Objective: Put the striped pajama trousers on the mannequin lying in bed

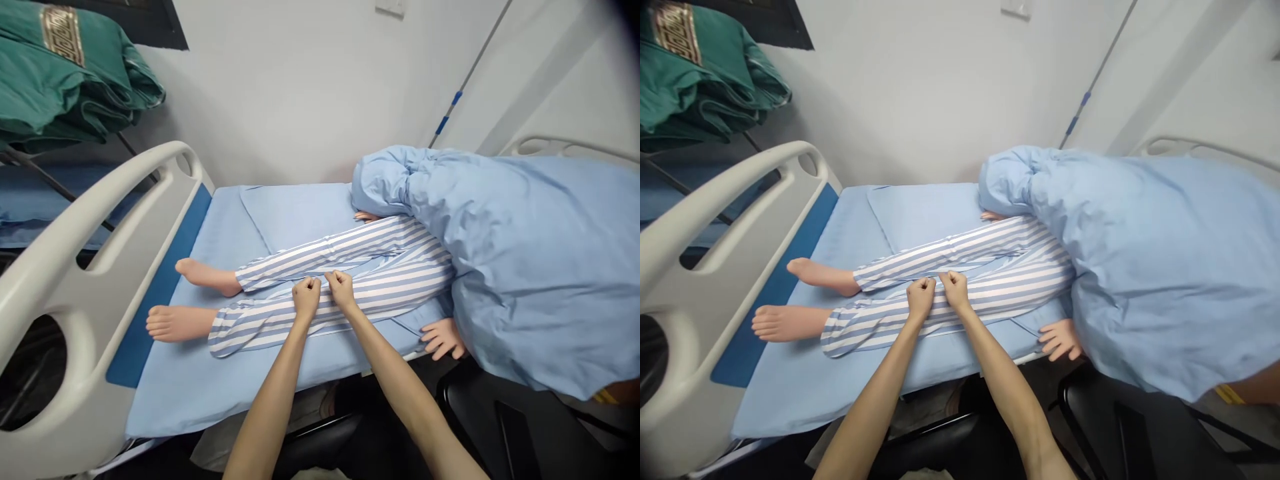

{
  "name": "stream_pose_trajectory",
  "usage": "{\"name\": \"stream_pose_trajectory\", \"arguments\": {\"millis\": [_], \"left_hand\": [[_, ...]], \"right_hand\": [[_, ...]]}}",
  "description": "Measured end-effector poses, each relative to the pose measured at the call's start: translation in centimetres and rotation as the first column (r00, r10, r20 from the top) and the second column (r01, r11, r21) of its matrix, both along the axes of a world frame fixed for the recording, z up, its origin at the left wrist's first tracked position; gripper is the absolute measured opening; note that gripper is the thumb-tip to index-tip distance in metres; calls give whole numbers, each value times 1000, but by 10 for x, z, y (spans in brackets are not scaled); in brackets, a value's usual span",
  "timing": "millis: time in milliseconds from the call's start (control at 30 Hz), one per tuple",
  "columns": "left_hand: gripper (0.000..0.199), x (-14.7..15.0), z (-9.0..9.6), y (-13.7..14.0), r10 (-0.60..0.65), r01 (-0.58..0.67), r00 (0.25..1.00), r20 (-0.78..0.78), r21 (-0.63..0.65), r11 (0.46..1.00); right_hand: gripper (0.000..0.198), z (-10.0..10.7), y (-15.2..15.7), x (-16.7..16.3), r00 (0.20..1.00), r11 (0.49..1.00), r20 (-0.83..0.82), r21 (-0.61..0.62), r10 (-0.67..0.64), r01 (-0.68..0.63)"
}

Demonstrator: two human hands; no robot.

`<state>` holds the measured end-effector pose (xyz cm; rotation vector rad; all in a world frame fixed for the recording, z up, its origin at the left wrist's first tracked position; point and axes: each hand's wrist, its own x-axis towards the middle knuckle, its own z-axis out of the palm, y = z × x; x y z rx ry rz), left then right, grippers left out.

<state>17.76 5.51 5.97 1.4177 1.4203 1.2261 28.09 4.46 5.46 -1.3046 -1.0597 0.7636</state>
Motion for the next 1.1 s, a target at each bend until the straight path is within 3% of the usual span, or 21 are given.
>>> {"name": "stream_pose_trajectory", "arguments": {"millis": [133,233,333,467,600,733,833,1000,1100], "left_hand": [[39,-4,-9,1,-62,64,995,-79,19,998],[39,-5,-7,5,-55,55,995,-87,-8,998],[39,22,7,12,-46,48,997,-64,22,999],[35,82,22,13,-222,218,974,56,58,974],[35,109,10,-3,-278,278,959,59,14,961],[37,109,-4,-9,-284,284,958,31,0,959],[36,122,-1,-6,-265,265,963,48,6,964],[38,165,2,-14,-342,343,939,-30,35,939],[38,175,-3,-22,-319,326,938,-137,35,945]], "right_hand": [[48,0,-16,50,985,993,132,23,-114,112],[46,-5,-22,71,966,984,190,13,-175,176],[45,-7,-20,69,954,975,200,28,-223,222],[45,-4,-13,65,954,954,28,59,-297,295],[44,4,-15,89,937,943,-106,2,-332,334],[44,12,-24,130,927,925,10,70,-375,374],[44,11,-25,148,924,923,23,75,-381,379],[40,10,-23,162,900,909,-140,-13,-414,416],[40,17,-28,196,885,885,4,25,-465,465]]}}
